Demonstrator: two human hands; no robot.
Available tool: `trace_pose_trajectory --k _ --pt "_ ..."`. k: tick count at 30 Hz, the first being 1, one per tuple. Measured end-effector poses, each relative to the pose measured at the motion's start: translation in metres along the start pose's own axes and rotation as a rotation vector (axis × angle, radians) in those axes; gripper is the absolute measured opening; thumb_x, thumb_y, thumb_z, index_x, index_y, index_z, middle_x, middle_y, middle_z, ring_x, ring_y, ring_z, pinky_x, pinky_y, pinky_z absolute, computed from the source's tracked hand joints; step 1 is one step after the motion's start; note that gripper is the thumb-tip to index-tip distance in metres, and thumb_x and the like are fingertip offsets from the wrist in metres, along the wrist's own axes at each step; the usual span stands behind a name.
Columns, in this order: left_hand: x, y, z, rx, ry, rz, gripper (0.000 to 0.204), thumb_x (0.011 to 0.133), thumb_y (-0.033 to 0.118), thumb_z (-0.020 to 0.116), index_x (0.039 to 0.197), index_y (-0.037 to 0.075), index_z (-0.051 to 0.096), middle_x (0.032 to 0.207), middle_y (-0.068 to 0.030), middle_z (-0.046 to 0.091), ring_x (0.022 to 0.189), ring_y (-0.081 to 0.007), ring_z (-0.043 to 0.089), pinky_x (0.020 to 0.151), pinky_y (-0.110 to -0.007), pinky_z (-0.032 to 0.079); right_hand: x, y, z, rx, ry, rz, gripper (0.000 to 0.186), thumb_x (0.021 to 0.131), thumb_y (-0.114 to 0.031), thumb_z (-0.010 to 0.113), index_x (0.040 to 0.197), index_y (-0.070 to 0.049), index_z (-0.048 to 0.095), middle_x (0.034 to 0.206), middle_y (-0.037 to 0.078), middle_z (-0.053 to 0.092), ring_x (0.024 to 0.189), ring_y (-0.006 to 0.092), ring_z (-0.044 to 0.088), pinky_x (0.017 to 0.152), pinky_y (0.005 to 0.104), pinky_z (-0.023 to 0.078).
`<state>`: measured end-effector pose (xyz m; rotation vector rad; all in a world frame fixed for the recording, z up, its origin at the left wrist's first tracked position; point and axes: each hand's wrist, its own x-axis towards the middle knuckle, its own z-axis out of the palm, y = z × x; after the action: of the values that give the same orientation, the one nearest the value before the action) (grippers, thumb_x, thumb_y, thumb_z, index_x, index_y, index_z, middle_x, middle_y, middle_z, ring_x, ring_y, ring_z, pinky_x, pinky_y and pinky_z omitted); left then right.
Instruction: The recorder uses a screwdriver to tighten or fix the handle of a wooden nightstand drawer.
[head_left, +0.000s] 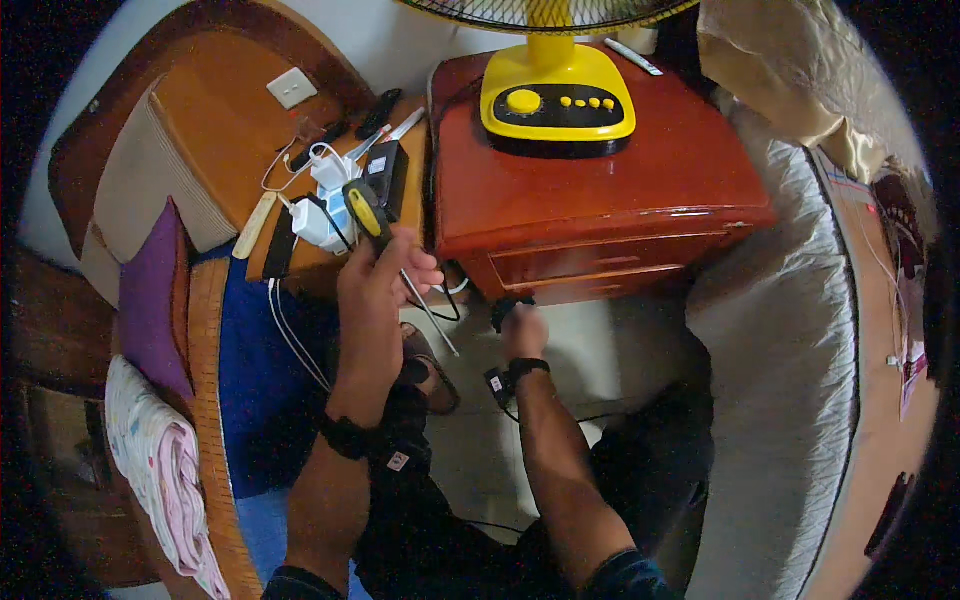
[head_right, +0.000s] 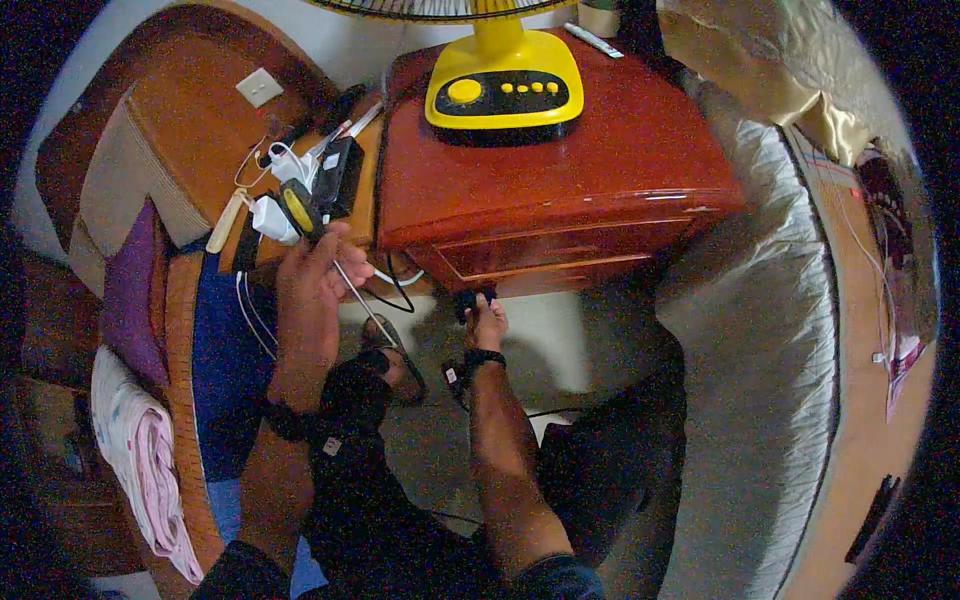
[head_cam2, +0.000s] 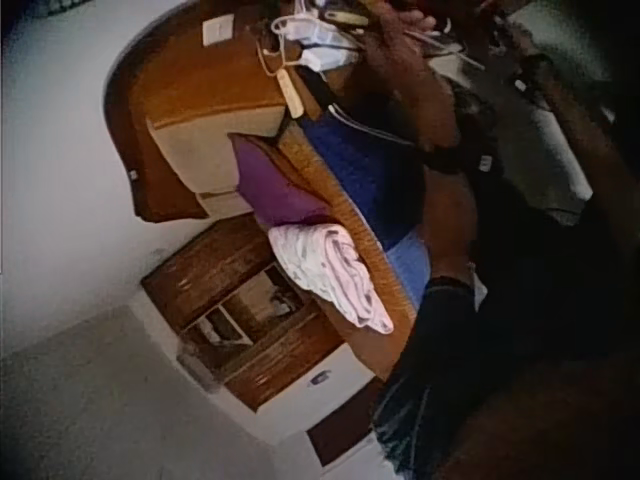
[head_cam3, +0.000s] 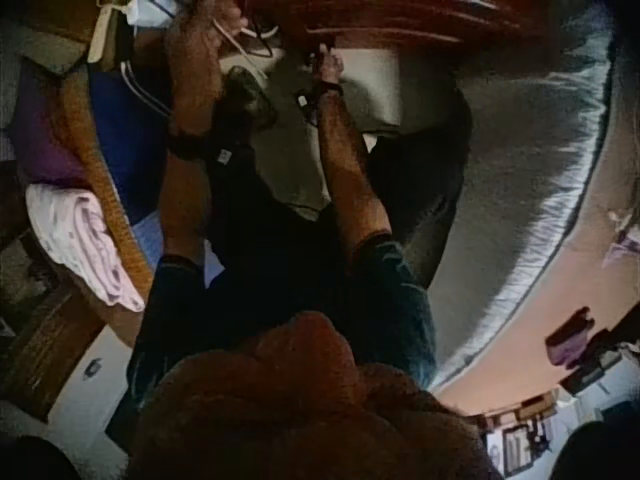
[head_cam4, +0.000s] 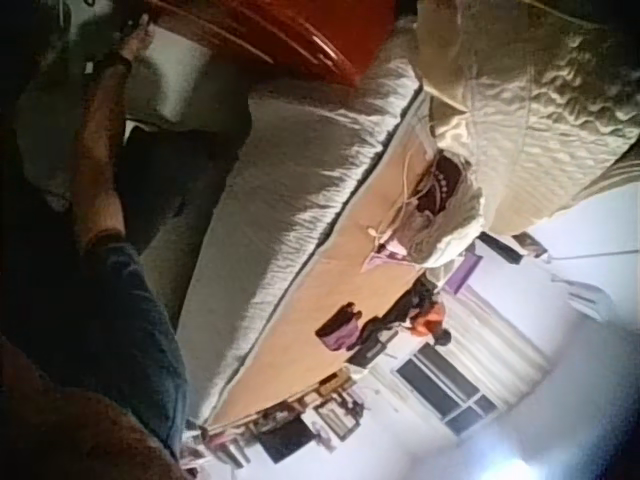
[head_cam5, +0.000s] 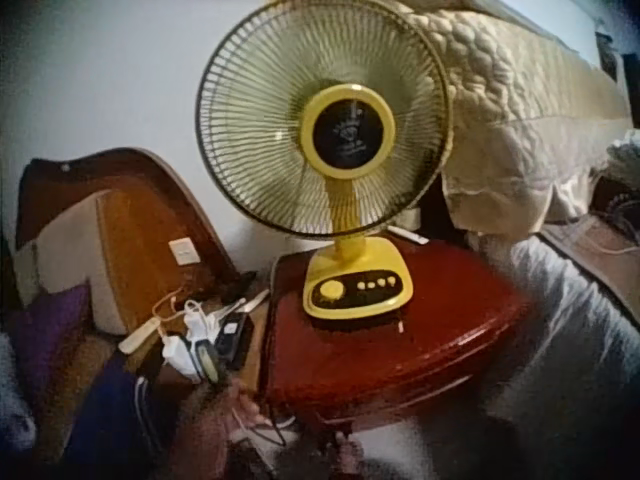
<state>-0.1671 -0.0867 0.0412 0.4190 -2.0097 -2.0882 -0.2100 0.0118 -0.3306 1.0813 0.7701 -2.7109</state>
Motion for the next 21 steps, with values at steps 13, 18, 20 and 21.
trace_pose_trajectory --k 13,18,20,21 --pt "-0.004 -0.002 -0.011 -0.054 0.021 0.029 0.031 0.097 0.03 0.059 0.112 0.004 0.062 0.087 -0.0051 0.066 0.076 -0.0158 0.066 0.072 -0.029 0.054 -0.039 -0.023 0.031 0.029 -0.09 -0.123 0.013 0.09 -0.015 0.07 0.094 -0.009 0.06 0.088 0.003 0.064 0.076 0.0148 0.062 0.065 0.0299 0.054" --pt "-0.004 -0.005 -0.018 -0.084 0.008 0.028 0.032 0.095 0.031 0.062 0.112 0.004 0.062 0.088 -0.005 0.067 0.076 -0.0157 0.066 0.074 -0.029 0.053 -0.077 -0.035 0.065 -0.002 -0.15 -0.146 0.013 0.09 -0.015 0.07 0.097 -0.009 0.06 0.09 0.004 0.065 0.08 0.0159 0.063 0.069 0.0299 0.054" --pt "-0.003 -0.008 -0.019 -0.086 0.0 0.034 0.032 0.094 0.032 0.063 0.112 0.005 0.062 0.087 -0.0047 0.067 0.076 -0.0154 0.066 0.074 -0.029 0.053 -0.086 -0.038 0.074 0.0 -0.134 -0.176 0.015 0.09 -0.014 0.07 0.097 -0.008 0.059 0.091 0.004 0.064 0.081 0.0161 0.063 0.069 0.0302 0.054" --pt "-0.003 -0.005 -0.021 -0.088 0.008 0.034 0.032 0.094 0.032 0.063 0.112 0.005 0.062 0.087 -0.0048 0.067 0.076 -0.0152 0.066 0.074 -0.029 0.052 -0.095 -0.041 0.084 -0.005 -0.137 -0.201 0.015 0.09 -0.013 0.071 0.098 -0.008 0.058 0.091 0.004 0.063 0.081 0.016 0.063 0.07 0.0303 0.054"
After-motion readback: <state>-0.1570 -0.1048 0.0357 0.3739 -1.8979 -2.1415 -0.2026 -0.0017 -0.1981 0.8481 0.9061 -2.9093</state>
